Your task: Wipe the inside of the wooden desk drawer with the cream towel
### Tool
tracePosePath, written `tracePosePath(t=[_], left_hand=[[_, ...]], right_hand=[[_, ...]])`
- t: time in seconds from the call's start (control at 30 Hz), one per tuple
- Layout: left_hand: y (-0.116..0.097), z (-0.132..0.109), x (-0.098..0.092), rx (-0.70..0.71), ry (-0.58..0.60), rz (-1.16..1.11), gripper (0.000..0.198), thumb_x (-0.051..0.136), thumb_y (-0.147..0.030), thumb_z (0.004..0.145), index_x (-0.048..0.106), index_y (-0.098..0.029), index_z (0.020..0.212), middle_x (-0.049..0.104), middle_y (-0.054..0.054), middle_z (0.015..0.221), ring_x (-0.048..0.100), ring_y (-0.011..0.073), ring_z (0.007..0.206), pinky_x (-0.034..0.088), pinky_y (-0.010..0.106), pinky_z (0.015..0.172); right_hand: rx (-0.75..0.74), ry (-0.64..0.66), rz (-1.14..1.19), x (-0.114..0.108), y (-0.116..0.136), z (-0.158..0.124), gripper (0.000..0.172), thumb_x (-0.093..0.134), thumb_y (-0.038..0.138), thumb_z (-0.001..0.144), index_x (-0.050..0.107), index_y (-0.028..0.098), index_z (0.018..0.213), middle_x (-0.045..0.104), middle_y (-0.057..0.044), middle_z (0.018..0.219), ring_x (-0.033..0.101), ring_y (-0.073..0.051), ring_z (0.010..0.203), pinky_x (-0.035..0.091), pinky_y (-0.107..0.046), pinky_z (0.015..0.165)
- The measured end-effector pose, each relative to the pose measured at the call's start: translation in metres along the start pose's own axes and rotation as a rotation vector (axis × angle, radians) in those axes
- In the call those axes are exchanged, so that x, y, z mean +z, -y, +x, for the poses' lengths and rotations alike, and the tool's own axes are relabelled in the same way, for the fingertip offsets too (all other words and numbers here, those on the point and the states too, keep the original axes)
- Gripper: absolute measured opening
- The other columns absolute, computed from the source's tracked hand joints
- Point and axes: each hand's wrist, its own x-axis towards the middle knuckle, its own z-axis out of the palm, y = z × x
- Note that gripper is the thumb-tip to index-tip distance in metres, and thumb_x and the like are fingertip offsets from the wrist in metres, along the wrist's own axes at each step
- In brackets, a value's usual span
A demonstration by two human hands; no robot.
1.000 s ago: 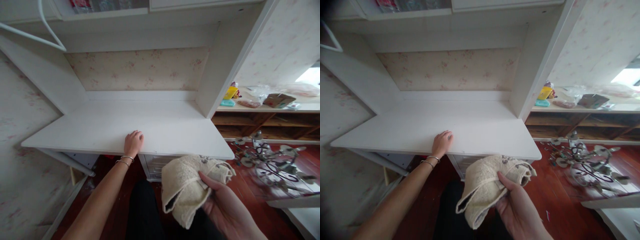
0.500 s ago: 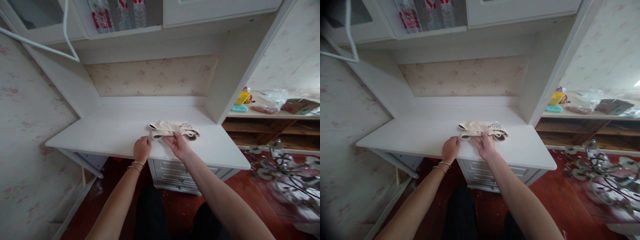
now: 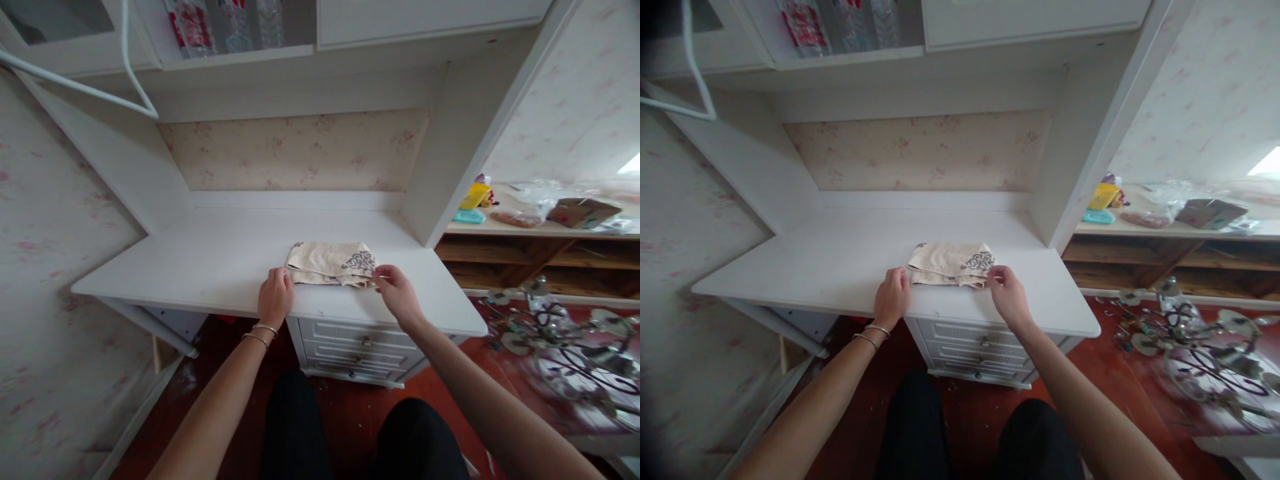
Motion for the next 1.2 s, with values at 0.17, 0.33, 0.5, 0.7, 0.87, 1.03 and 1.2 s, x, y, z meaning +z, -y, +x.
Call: tracePosePath(t=[0.17, 0.33, 0.5, 0.7, 0.87, 1.03, 1.2], left_hand=[[-0.001, 0.003, -0.001, 0.186, 0.002, 0.021, 0.022, 0.052, -0.024, 0.097, 0.058, -0.018, 0.117, 0.058, 0.013, 0.125, 0.056, 0.029, 0.116, 0.045, 0.04, 0.099], [-0.005, 0.023, -0.001, 0.309, 0.083, 0.06, 0.032, 0.057, -0.021, 0.091, 0.059, -0.021, 0.123, 0.055, 0.012, 0.134, 0.051, 0.0282, 0.124, 0.04, 0.041, 0.107], [-0.018, 0.05, -0.003, 0.436, 0.193, 0.153, 0.04, 0.052, -0.015, 0.09, 0.06, -0.022, 0.129, 0.054, 0.01, 0.14, 0.05, 0.0275, 0.127, 0.041, 0.041, 0.106], [-0.019, 0.072, 0.002, 0.389, 0.306, 0.118, 0.038, 0.045, -0.009, 0.091, 0.069, -0.027, 0.114, 0.069, 0.007, 0.116, 0.06, 0.0245, 0.11, 0.049, 0.036, 0.091], [-0.025, 0.101, -0.014, 0.278, 0.185, 0.025, 0.035, 0.04, -0.017, 0.098, 0.065, -0.023, 0.122, 0.069, 0.008, 0.113, 0.063, 0.0225, 0.106, 0.049, 0.032, 0.092], [-0.025, 0.119, -0.044, 0.399, 0.106, 0.015, 0.036, 0.04, -0.013, 0.098, 0.062, -0.023, 0.124, 0.066, 0.007, 0.118, 0.061, 0.0219, 0.109, 0.048, 0.03, 0.093], [-0.006, 0.089, -0.047, 0.528, 0.248, 0.13, 0.036, 0.041, -0.013, 0.097, 0.065, -0.028, 0.121, 0.067, 0.005, 0.114, 0.062, 0.0215, 0.106, 0.051, 0.03, 0.088]], right_hand=[[-0.48, 0.183, -0.75, -0.014, -0.025, 0.041, 0.042, 0.058, 0.019, 0.086, 0.061, 0.019, 0.128, 0.054, -0.014, 0.141, 0.05, -0.03, 0.127, 0.039, -0.045, 0.109], [-0.53, 0.296, -0.943, -0.003, -0.03, 0.059, 0.044, 0.049, 0.01, 0.087, 0.066, 0.023, 0.125, 0.061, -0.009, 0.133, 0.053, -0.027, 0.121, 0.042, -0.037, 0.103], [-0.55, 0.285, -0.978, 0.0, -0.018, 0.067, 0.04, 0.052, 0.008, 0.083, 0.071, 0.024, 0.114, 0.067, -0.008, 0.118, 0.059, -0.025, 0.106, 0.046, -0.031, 0.091], [-0.589, 0.2, -0.871, -0.019, 0.005, 0.077, 0.04, 0.047, 0.011, 0.087, 0.072, 0.018, 0.117, 0.069, -0.01, 0.117, 0.063, -0.023, 0.105, 0.045, -0.03, 0.095], [-0.511, 0.116, -0.785, -0.03, 0.028, 0.085, 0.039, 0.046, 0.015, 0.088, 0.072, 0.018, 0.117, 0.072, -0.009, 0.115, 0.064, -0.022, 0.103, 0.047, -0.03, 0.093], [-0.654, 0.374, -0.888, -0.04, 0.023, 0.082, 0.046, 0.059, 0.012, 0.075, 0.071, 0.015, 0.12, 0.069, -0.013, 0.116, 0.062, -0.025, 0.107, 0.045, -0.031, 0.097], [-0.712, 0.538, -0.889, -0.051, -0.001, 0.077, 0.049, 0.056, 0.005, 0.073, 0.074, 0.017, 0.117, 0.068, -0.012, 0.118, 0.06, -0.025, 0.11, 0.044, -0.036, 0.102]])
